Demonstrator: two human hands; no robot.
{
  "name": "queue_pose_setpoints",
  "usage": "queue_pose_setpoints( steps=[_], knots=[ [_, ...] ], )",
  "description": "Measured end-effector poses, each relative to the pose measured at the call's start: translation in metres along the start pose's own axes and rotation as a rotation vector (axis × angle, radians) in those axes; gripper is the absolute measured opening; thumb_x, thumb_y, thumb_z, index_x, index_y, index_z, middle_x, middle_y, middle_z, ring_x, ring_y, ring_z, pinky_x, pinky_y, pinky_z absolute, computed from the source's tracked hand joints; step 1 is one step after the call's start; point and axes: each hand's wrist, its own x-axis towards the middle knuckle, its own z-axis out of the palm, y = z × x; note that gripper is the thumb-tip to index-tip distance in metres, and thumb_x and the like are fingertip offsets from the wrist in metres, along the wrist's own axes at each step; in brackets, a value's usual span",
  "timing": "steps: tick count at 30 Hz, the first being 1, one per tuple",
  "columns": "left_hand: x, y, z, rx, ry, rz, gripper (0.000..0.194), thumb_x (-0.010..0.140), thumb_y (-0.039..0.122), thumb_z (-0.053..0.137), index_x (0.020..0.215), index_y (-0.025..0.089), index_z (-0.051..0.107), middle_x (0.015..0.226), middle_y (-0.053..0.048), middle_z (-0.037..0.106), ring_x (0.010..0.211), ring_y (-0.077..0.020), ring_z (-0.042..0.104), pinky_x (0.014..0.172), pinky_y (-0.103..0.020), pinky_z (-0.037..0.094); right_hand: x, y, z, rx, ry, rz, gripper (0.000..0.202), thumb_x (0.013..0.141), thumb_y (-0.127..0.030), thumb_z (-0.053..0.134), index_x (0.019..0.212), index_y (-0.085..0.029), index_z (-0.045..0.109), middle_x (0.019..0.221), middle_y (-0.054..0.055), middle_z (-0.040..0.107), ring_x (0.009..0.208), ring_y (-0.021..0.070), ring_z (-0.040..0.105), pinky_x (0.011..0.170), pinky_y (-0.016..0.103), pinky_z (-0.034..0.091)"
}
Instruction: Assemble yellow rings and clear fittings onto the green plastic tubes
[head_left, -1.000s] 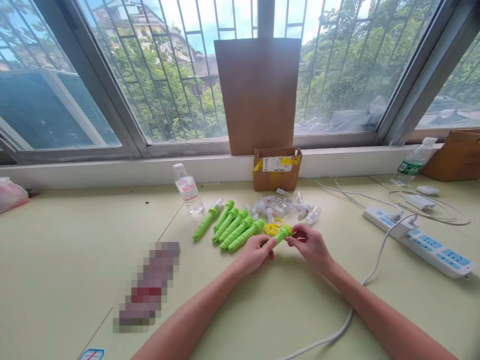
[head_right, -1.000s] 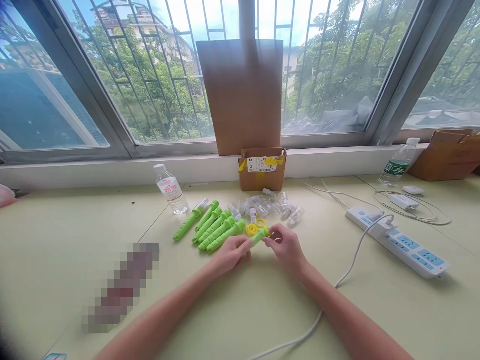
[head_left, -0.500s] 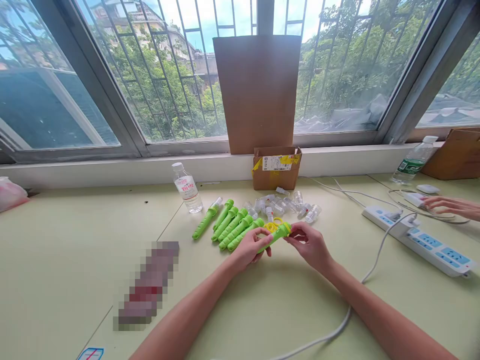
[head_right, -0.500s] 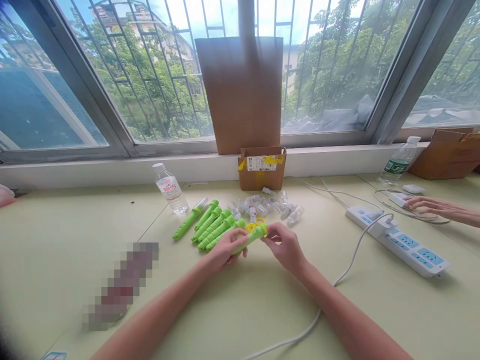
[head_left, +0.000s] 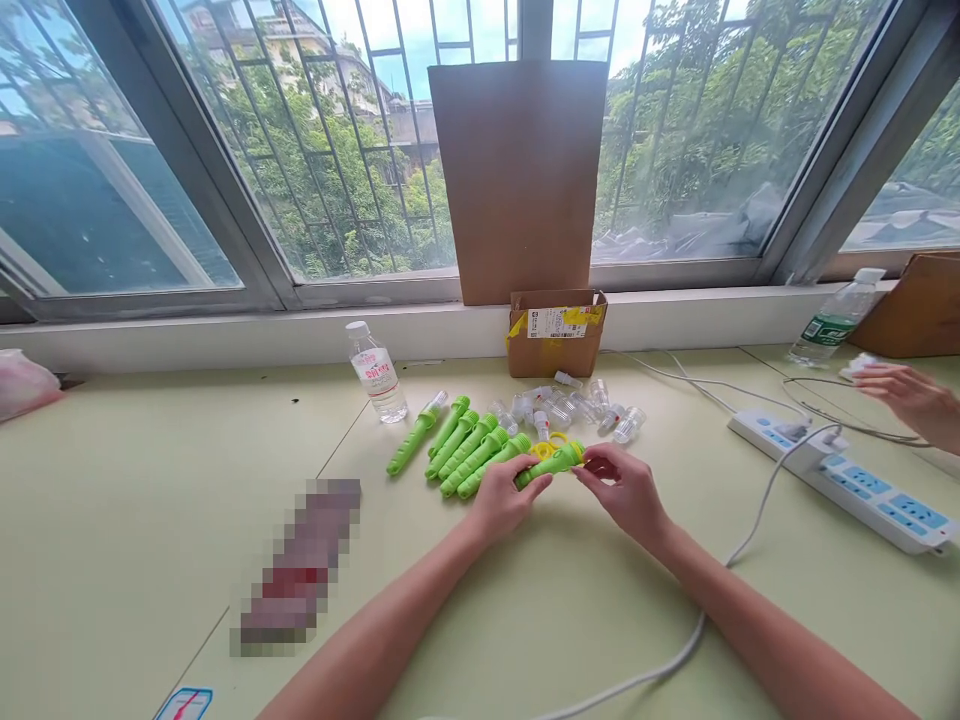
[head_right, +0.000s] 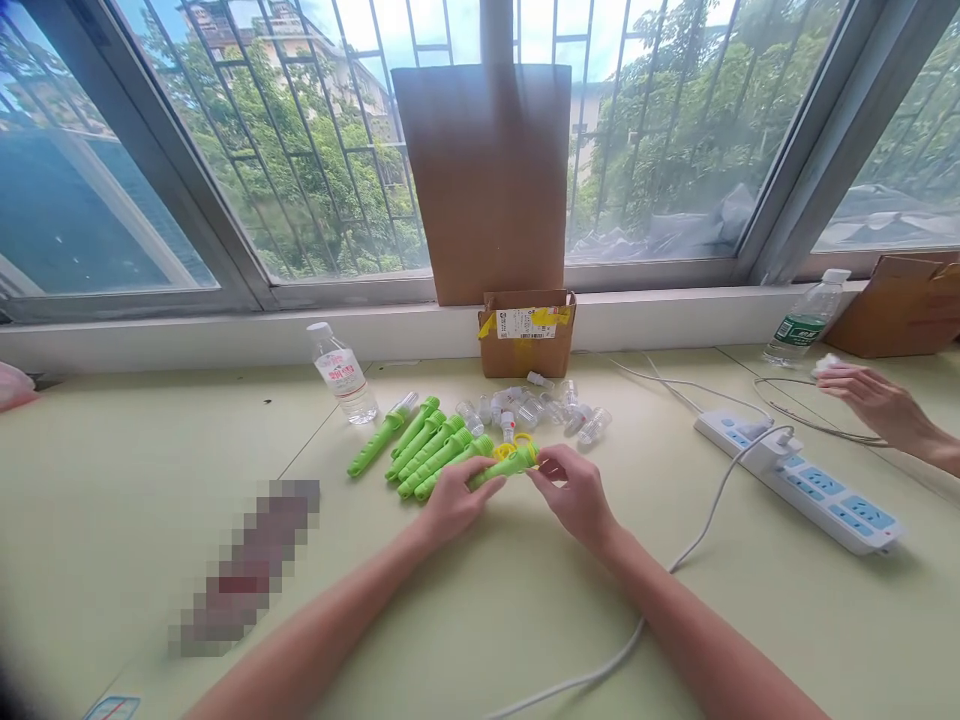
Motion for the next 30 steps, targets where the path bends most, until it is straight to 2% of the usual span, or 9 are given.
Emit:
queue_pose_setpoints(
  steps=[3, 7, 13, 18, 22, 26, 30],
  knots=[
    [-0.001, -0.002, 0.001, 0.054, -0.017, -0.012, 0.032, 0.082, 0.043, 0.055, 0.095, 0.016, 0.067, 0.081, -0.002, 0.068, 0.066, -0.0136, 0.056, 0.062, -0.024, 0.042, 0.001, 0.002, 0.000, 0.009, -0.039, 0.066, 0.018, 0.078, -0.033, 0.066, 0.084, -0.019, 0.057, 0.075, 0.003, 0.063, 0.062, 0.0173, 0.065, 0.059, 0.033, 0.058],
    [-0.001, -0.003, 0.000, 0.019, -0.055, -0.071, 0.036, 0.083, 0.046, 0.053, 0.095, 0.015, 0.067, 0.073, -0.002, 0.066, 0.060, -0.0129, 0.055, 0.057, -0.023, 0.040, 0.003, 0.002, -0.001, 0.014, -0.084, 0.098, 0.022, 0.077, -0.037, 0.066, 0.084, -0.019, 0.056, 0.075, 0.003, 0.063, 0.063, 0.0176, 0.065, 0.058, 0.033, 0.059],
    [0.001, 0.002, -0.003, -0.093, -0.102, -0.149, 0.037, 0.082, 0.049, 0.053, 0.088, 0.015, 0.067, 0.059, 0.000, 0.060, 0.053, -0.0112, 0.051, 0.051, -0.021, 0.037, 0.004, -0.001, -0.001, -0.027, -0.092, 0.076, 0.024, 0.077, -0.039, 0.065, 0.087, -0.020, 0.055, 0.079, 0.004, 0.063, 0.064, 0.0176, 0.065, 0.056, 0.033, 0.059],
    [0.003, 0.004, -0.008, -0.167, -0.179, -0.250, 0.041, 0.081, 0.053, 0.051, 0.085, 0.015, 0.065, 0.055, 0.001, 0.058, 0.041, -0.0074, 0.042, 0.042, -0.020, 0.030, 0.002, 0.000, 0.000, -0.035, -0.112, 0.045, 0.027, 0.076, -0.038, 0.067, 0.091, -0.021, 0.053, 0.080, 0.003, 0.064, 0.064, 0.0174, 0.065, 0.058, 0.034, 0.059],
    [0.004, 0.005, -0.010, -0.214, -0.227, -0.306, 0.043, 0.081, 0.056, 0.050, 0.088, 0.015, 0.062, 0.054, 0.002, 0.056, 0.036, -0.0062, 0.039, 0.038, -0.020, 0.027, 0.001, -0.001, 0.002, -0.027, -0.061, 0.038, 0.023, 0.079, -0.040, 0.064, 0.087, -0.021, 0.054, 0.078, 0.004, 0.065, 0.064, 0.0181, 0.065, 0.059, 0.035, 0.059],
    [0.003, 0.005, -0.010, -0.200, -0.240, -0.272, 0.041, 0.083, 0.054, 0.047, 0.091, 0.016, 0.060, 0.057, 0.002, 0.058, 0.035, -0.0060, 0.039, 0.038, -0.020, 0.028, 0.001, -0.004, 0.002, -0.003, -0.043, 0.027, 0.023, 0.079, -0.041, 0.064, 0.085, -0.021, 0.055, 0.073, 0.003, 0.065, 0.064, 0.0195, 0.066, 0.063, 0.036, 0.059],
    [0.001, 0.003, -0.007, -0.128, -0.150, -0.150, 0.041, 0.073, 0.047, 0.065, 0.101, 0.018, 0.055, 0.068, 0.001, 0.062, 0.053, -0.0118, 0.054, 0.049, -0.022, 0.039, 0.000, -0.003, 0.002, 0.011, -0.025, 0.023, 0.023, 0.079, -0.042, 0.064, 0.085, -0.021, 0.056, 0.075, 0.004, 0.066, 0.065, 0.0201, 0.066, 0.065, 0.037, 0.058]
  ],
)
